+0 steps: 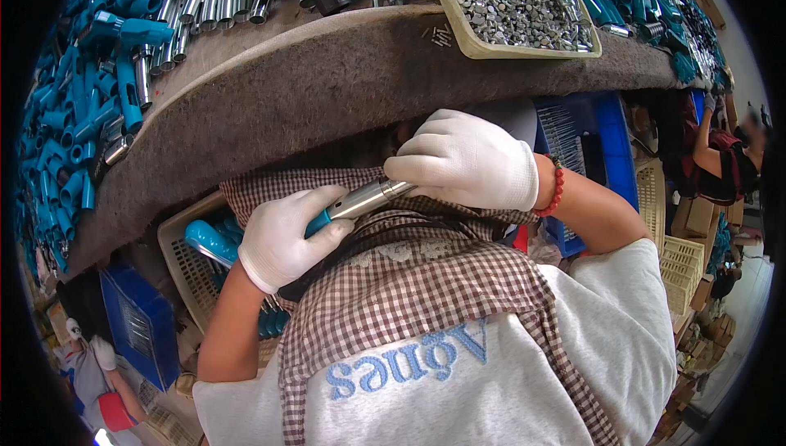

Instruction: The person assembles hand tools by fitting metal pins, cylinders, springs, plastic sleeves, and handles together by hand, then places the completed tools into a crate.

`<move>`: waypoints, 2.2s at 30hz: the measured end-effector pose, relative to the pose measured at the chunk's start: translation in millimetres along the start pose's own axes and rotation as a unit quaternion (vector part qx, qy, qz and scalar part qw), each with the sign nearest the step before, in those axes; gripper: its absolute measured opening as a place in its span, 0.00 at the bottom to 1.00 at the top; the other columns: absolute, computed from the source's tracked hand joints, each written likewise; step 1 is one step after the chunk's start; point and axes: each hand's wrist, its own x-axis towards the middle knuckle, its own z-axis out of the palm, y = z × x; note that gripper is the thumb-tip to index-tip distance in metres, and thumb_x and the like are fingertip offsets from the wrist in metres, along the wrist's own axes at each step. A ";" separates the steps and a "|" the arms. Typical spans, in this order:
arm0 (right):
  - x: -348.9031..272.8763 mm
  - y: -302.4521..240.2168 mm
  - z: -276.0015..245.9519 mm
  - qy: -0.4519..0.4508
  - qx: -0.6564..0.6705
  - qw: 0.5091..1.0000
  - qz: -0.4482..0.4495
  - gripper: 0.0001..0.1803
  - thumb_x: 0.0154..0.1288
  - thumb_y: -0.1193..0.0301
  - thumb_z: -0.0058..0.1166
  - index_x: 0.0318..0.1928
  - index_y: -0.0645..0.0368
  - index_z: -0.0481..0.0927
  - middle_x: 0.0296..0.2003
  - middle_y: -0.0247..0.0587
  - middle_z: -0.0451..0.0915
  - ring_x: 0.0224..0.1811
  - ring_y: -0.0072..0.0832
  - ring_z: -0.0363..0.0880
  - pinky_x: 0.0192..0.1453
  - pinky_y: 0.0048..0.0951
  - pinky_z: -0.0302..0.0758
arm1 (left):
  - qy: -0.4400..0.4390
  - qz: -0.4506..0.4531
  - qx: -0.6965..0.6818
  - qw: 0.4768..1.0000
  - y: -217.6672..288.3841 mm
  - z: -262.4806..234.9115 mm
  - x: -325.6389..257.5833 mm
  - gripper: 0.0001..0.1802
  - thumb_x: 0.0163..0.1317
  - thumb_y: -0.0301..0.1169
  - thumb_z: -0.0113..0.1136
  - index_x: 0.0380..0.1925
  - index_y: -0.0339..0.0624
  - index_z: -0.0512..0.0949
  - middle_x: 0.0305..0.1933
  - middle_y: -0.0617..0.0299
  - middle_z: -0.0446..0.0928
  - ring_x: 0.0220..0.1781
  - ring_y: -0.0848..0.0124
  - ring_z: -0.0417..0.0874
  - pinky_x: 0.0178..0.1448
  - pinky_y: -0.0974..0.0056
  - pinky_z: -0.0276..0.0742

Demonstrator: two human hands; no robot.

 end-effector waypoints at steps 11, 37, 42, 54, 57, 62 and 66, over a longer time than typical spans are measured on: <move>-4.6 3.0 -2.4 -0.064 0.061 0.993 0.082 0.19 0.62 0.57 0.60 0.39 0.61 0.79 0.22 0.40 0.81 0.25 0.35 0.82 0.31 0.34 0.78 | -0.038 -0.001 0.028 0.999 4.7 -7.5 8.0 0.20 0.56 0.42 0.62 0.45 0.44 0.79 0.31 0.55 0.80 0.32 0.57 0.83 0.37 0.58 0.78; -5.3 -16.0 -8.8 -0.205 0.059 0.968 0.129 0.15 0.64 0.60 0.56 0.33 0.61 0.75 0.21 0.47 0.79 0.26 0.45 0.82 0.30 0.41 0.78 | -0.063 0.064 0.195 0.977 31.0 -10.7 9.8 0.18 0.53 0.40 0.65 0.42 0.44 0.78 0.25 0.55 0.76 0.26 0.56 0.80 0.30 0.56 0.75; -4.4 -12.5 -38.2 -0.061 -0.226 0.961 -0.148 0.07 0.58 0.65 0.54 0.28 0.54 0.75 0.17 0.31 0.75 0.23 0.30 0.79 0.29 0.31 0.73 | -0.254 -0.186 -0.262 0.912 16.0 -20.0 18.3 0.17 0.66 0.40 0.54 0.44 0.36 0.78 0.26 0.57 0.77 0.24 0.67 0.78 0.30 0.65 0.74; -30.8 84.0 -140.5 0.180 -0.366 0.889 0.209 0.19 0.51 0.59 0.67 0.40 0.55 0.81 0.35 0.38 0.77 0.42 0.37 0.76 0.51 0.38 0.71 | 0.014 -0.062 -0.450 0.891 40.6 -41.5 80.6 0.27 0.66 0.50 0.52 0.43 0.31 0.72 0.22 0.57 0.72 0.18 0.73 0.72 0.23 0.70 0.68; -31.4 99.6 -150.7 0.213 -0.328 0.905 0.166 0.17 0.51 0.61 0.67 0.39 0.55 0.82 0.34 0.39 0.77 0.42 0.38 0.76 0.52 0.39 0.71 | 0.133 -0.054 -0.430 0.891 41.7 -37.0 96.7 0.27 0.67 0.50 0.51 0.44 0.32 0.71 0.21 0.58 0.72 0.17 0.73 0.71 0.22 0.71 0.67; -24.0 158.8 -196.9 0.232 -0.345 0.880 0.231 0.10 0.60 0.63 0.57 0.35 0.57 0.82 0.32 0.44 0.80 0.37 0.43 0.79 0.43 0.42 0.76 | 0.194 -0.071 -0.422 0.883 31.1 -26.9 93.5 0.30 0.65 0.54 0.51 0.43 0.32 0.71 0.19 0.58 0.71 0.14 0.73 0.70 0.18 0.70 0.65; -22.5 237.7 -211.0 0.063 -0.396 0.849 0.345 0.10 0.61 0.68 0.53 0.41 0.54 0.83 0.37 0.45 0.82 0.44 0.44 0.81 0.47 0.42 0.78 | 0.196 -0.042 -0.398 0.895 21.3 -17.2 94.0 0.36 0.61 0.61 0.55 0.44 0.32 0.70 0.18 0.58 0.70 0.13 0.73 0.69 0.17 0.70 0.64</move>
